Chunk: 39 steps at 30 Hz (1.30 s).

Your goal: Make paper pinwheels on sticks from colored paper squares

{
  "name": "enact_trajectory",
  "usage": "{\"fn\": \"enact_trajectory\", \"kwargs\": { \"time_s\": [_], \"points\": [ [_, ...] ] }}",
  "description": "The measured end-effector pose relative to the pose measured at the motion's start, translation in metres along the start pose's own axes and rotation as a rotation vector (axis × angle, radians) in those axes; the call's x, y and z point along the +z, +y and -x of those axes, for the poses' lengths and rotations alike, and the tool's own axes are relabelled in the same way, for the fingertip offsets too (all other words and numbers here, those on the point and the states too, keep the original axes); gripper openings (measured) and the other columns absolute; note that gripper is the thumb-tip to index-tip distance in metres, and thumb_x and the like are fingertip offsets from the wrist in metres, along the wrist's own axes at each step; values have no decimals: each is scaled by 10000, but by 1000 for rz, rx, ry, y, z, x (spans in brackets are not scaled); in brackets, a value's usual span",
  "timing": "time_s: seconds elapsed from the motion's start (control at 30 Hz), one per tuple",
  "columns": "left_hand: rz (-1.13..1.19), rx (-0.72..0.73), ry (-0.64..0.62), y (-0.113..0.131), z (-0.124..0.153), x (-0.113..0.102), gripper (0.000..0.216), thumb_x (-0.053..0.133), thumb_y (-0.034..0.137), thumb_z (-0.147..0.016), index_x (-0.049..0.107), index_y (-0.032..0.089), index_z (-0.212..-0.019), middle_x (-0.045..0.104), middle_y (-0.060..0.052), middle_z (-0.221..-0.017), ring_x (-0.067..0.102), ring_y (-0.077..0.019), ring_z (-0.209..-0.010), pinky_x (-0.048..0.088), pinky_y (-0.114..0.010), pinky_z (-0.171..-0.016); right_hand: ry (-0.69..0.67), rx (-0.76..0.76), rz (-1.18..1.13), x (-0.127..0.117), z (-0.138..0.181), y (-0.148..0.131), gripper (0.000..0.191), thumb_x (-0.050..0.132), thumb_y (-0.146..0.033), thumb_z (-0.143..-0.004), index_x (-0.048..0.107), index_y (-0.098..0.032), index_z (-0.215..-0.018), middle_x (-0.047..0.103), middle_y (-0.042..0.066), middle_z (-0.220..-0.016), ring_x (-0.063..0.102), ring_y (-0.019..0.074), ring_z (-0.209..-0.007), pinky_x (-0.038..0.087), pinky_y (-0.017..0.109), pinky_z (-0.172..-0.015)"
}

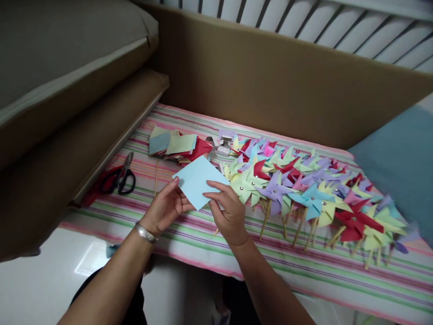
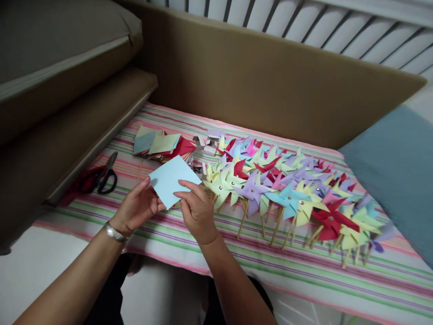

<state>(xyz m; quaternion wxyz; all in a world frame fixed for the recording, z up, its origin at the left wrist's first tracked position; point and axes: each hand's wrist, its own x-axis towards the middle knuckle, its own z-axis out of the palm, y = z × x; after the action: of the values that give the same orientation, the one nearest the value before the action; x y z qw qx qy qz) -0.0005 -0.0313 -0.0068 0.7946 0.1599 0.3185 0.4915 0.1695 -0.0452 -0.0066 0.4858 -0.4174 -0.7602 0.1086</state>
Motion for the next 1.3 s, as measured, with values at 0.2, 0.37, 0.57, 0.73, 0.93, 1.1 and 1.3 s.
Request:
{"fn": "enact_trajectory", "kwargs": {
  "time_s": [0.2, 0.37, 0.57, 0.73, 0.93, 1.1, 1.3],
  "points": [
    [-102, 101, 105, -5, -6, -5, 312, 719, 263, -656, 653, 157, -942, 699, -49, -841, 637, -151, -671, 501, -236, -563, -119, -35, 20, 9, 5, 1, 245, 486, -102, -827, 651, -255, -924, 614, 47, -1172, 589, 195, -1040, 473, 378, -883],
    [-109, 193, 158, -7, -9, -5, 348, 755, 268, -610, 662, 138, -918, 707, -67, -870, 651, -188, -765, 501, -263, -647, -140, 38, -29, 12, 7, -1, 262, 482, -114, -837, 650, -264, -970, 550, 48, -1273, 565, 204, -1087, 457, 393, -917],
    [-106, 324, 223, -5, -10, -7, 309, 741, 262, -629, 650, 140, -898, 701, -63, -935, 645, -194, -842, 502, -284, -717, 79, 505, -523, 26, 10, 5, 394, 555, -240, -824, 499, -246, -1214, 524, 118, -1278, 612, 204, -994, 522, 380, -812],
    [-120, 336, 246, -6, -10, -7, 347, 760, 295, -602, 656, 134, -891, 701, -69, -917, 646, -195, -833, 499, -287, -720, 153, 878, -859, 34, 11, 7, 470, 656, -310, -738, 509, -227, -1176, 624, 96, -1102, 635, 208, -916, 549, 358, -702],
    [-111, 290, 207, -11, -9, -2, 347, 764, 295, -600, 658, 130, -888, 699, -76, -915, 641, -207, -836, 493, -298, -726, 16, 973, -989, 41, 12, 1, 302, 695, -340, -694, 637, -189, -949, 681, 60, -924, 638, 195, -781, 531, 337, -669],
    [-182, 328, 198, -16, -12, -2, 344, 727, 292, -657, 634, 151, -956, 675, -71, -979, 624, -173, -901, 467, -287, -824, 140, 737, -556, 25, 3, 12, 159, 630, -343, -762, 629, -185, -758, 640, 4, -696, 593, 168, -658, 488, 315, -650],
    [4, 225, 203, -19, -5, 3, 371, 645, 437, -723, 621, 150, -956, 652, -101, -1028, 607, -186, -984, 462, -309, -905, 121, 121, 222, 4, -3, 15, 109, 550, -196, -815, 644, -225, -862, 651, 55, -886, 583, 208, -867, 440, 365, -787]
  ]
}}
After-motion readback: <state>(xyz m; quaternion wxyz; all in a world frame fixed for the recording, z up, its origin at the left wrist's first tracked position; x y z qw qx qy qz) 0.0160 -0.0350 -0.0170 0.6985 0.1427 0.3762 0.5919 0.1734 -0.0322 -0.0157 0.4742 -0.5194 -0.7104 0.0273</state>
